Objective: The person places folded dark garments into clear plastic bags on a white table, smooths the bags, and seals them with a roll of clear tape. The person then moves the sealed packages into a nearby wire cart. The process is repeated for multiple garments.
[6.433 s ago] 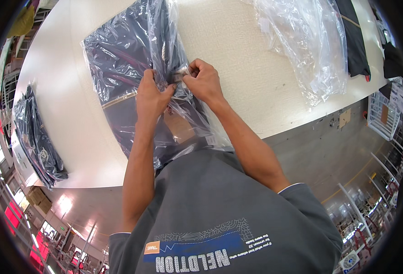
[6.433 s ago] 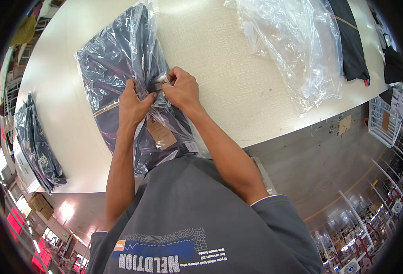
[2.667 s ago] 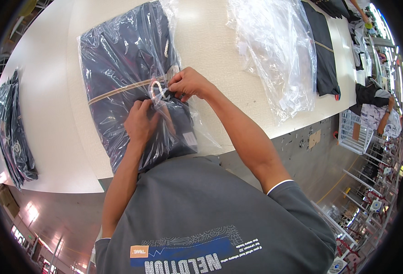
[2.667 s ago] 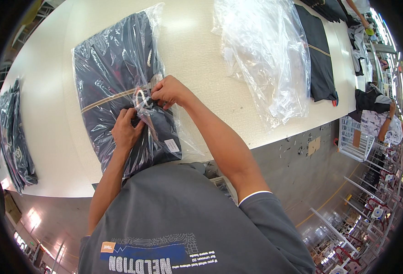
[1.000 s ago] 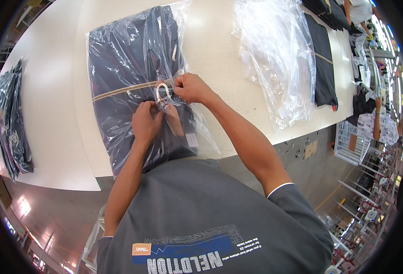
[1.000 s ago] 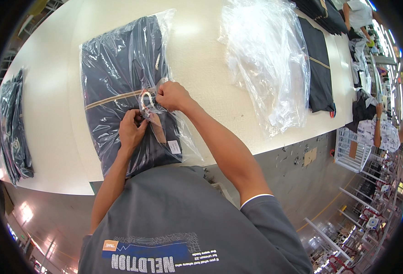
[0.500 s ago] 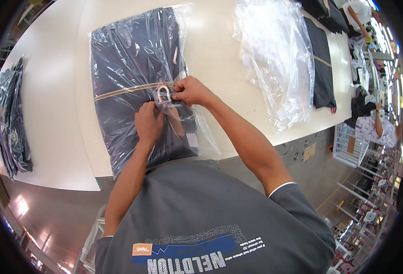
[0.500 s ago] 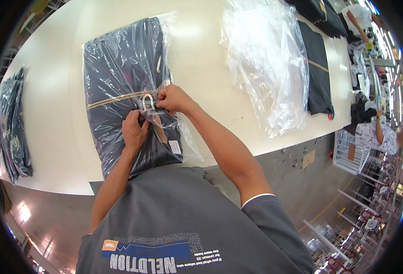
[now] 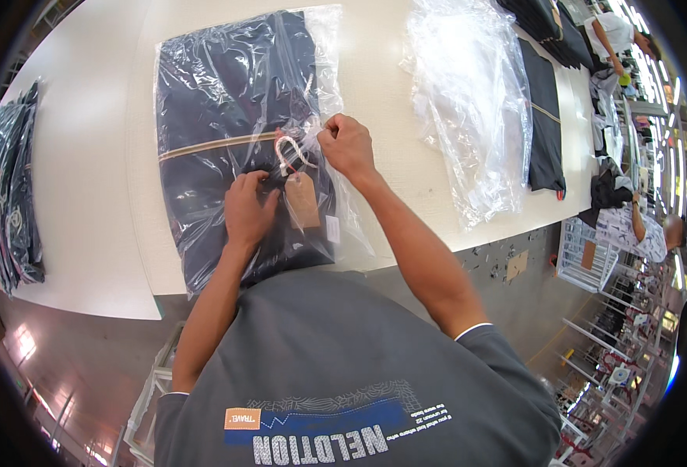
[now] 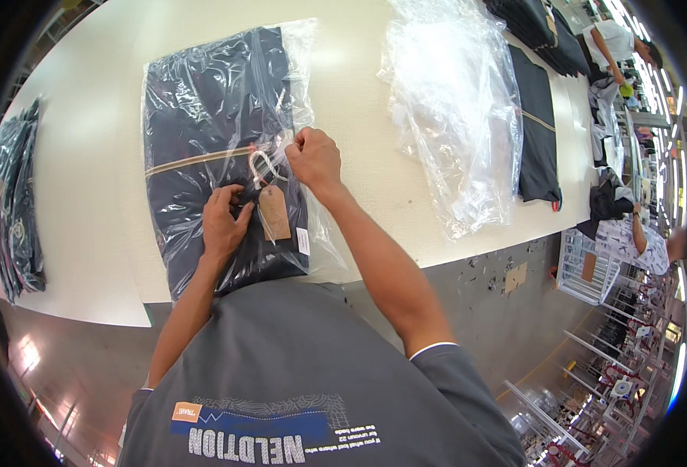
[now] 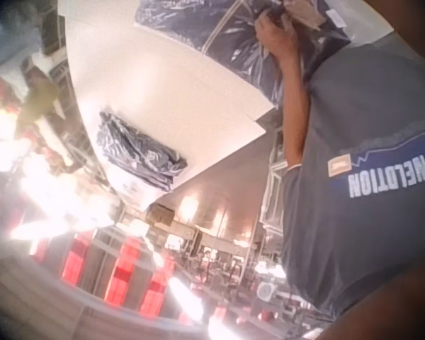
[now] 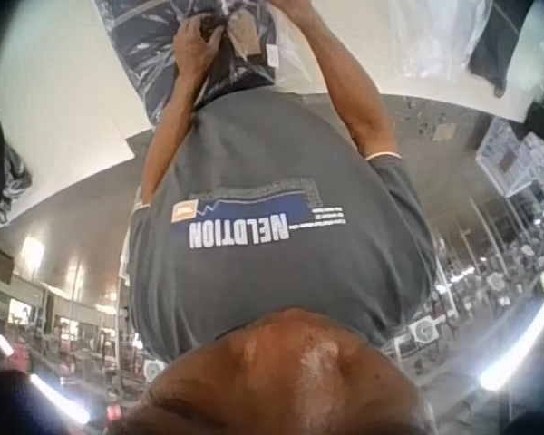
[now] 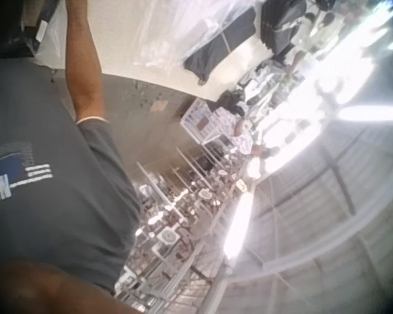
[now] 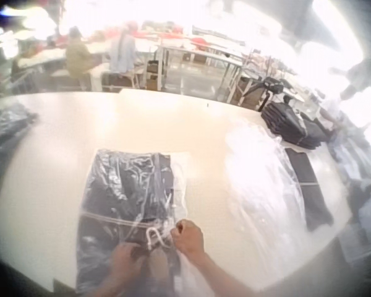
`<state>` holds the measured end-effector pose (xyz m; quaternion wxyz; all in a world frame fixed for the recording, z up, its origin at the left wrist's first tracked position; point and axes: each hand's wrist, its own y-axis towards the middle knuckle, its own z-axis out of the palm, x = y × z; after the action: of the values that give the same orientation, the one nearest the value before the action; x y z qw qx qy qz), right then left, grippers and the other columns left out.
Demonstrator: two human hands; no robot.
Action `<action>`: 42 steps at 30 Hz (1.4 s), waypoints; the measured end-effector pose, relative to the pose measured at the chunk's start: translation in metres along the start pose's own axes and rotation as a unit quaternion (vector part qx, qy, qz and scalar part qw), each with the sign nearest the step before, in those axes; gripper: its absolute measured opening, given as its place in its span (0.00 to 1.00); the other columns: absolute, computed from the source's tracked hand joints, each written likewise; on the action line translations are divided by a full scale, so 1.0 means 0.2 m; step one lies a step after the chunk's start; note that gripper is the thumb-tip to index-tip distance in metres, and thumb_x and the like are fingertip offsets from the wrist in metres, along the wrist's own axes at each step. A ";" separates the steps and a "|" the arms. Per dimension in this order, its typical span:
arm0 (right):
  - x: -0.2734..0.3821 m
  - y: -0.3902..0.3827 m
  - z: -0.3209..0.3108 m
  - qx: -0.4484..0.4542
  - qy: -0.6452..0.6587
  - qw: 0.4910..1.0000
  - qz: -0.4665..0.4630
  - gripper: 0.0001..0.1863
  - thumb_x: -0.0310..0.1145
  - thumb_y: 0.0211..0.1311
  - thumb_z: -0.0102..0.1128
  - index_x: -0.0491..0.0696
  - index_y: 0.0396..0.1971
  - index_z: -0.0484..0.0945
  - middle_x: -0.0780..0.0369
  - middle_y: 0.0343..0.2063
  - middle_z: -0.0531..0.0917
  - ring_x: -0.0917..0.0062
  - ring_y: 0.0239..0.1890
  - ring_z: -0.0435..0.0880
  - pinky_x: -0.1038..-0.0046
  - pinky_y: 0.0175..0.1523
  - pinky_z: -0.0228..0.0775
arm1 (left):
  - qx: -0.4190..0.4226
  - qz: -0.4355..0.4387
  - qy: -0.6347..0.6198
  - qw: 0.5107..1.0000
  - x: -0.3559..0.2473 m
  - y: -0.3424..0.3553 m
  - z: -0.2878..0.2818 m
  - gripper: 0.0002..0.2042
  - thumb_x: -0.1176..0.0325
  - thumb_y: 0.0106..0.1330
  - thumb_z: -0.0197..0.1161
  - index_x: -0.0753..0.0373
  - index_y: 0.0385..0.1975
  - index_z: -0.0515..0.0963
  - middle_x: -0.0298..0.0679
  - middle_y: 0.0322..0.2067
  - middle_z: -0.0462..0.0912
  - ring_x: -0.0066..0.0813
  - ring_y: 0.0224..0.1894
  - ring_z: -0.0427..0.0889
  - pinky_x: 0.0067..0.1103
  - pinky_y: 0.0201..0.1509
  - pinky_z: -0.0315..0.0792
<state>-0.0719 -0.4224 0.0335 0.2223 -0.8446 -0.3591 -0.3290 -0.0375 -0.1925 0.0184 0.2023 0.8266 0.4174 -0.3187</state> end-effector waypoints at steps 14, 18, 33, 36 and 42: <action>-0.04 -0.11 0.02 -0.040 0.350 0.936 0.009 0.04 0.27 0.69 0.56 0.43 0.39 0.76 0.68 0.30 0.79 0.88 0.30 0.74 0.83 0.34 0.68 | -0.038 0.086 -0.069 0.993 -0.29 0.32 0.02 0.15 0.73 0.58 0.71 0.63 0.46 0.81 0.43 0.38 0.82 0.42 0.39 0.83 0.32 0.47 0.75; -0.04 -0.13 -0.01 -0.033 0.354 0.935 -0.011 0.06 0.27 0.69 0.59 0.43 0.42 0.77 0.68 0.33 0.80 0.88 0.32 0.76 0.83 0.36 0.70 | 0.034 0.070 -0.098 0.992 -0.31 0.47 0.08 0.13 0.73 0.58 0.70 0.64 0.43 0.81 0.43 0.35 0.82 0.42 0.37 0.83 0.31 0.44 0.76; 0.09 -0.22 0.05 -0.224 0.203 0.948 -0.101 0.05 0.22 0.61 0.64 0.43 0.34 0.77 0.60 0.31 0.80 0.74 0.30 0.81 0.73 0.35 0.74 | 0.164 -0.026 -0.209 0.964 -0.22 0.57 -0.09 0.15 0.72 0.60 0.67 0.68 0.47 0.83 0.41 0.30 0.86 0.25 0.32 0.85 0.22 0.38 0.78; 0.07 -0.26 0.08 -0.222 0.234 0.942 -0.090 0.05 0.24 0.63 0.65 0.44 0.35 0.77 0.63 0.31 0.82 0.81 0.29 0.81 0.78 0.35 0.75 | 0.164 -0.068 -0.203 0.963 -0.25 0.49 -0.06 0.14 0.71 0.61 0.68 0.69 0.46 0.82 0.39 0.28 0.84 0.23 0.29 0.81 0.22 0.36 0.76; 0.09 -0.27 0.07 -0.184 0.242 0.947 -0.105 0.04 0.25 0.64 0.65 0.43 0.35 0.79 0.65 0.35 0.81 0.81 0.33 0.81 0.79 0.36 0.75 | 0.050 -0.017 -0.153 0.987 -0.27 0.42 0.01 0.08 0.73 0.58 0.70 0.69 0.33 0.79 0.45 0.24 0.80 0.36 0.28 0.81 0.29 0.35 0.74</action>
<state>-0.0971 -0.3718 0.0445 0.1074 -0.7236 -0.3140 -0.6052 0.0074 -0.2720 0.0607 0.2166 0.7703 0.3786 -0.4652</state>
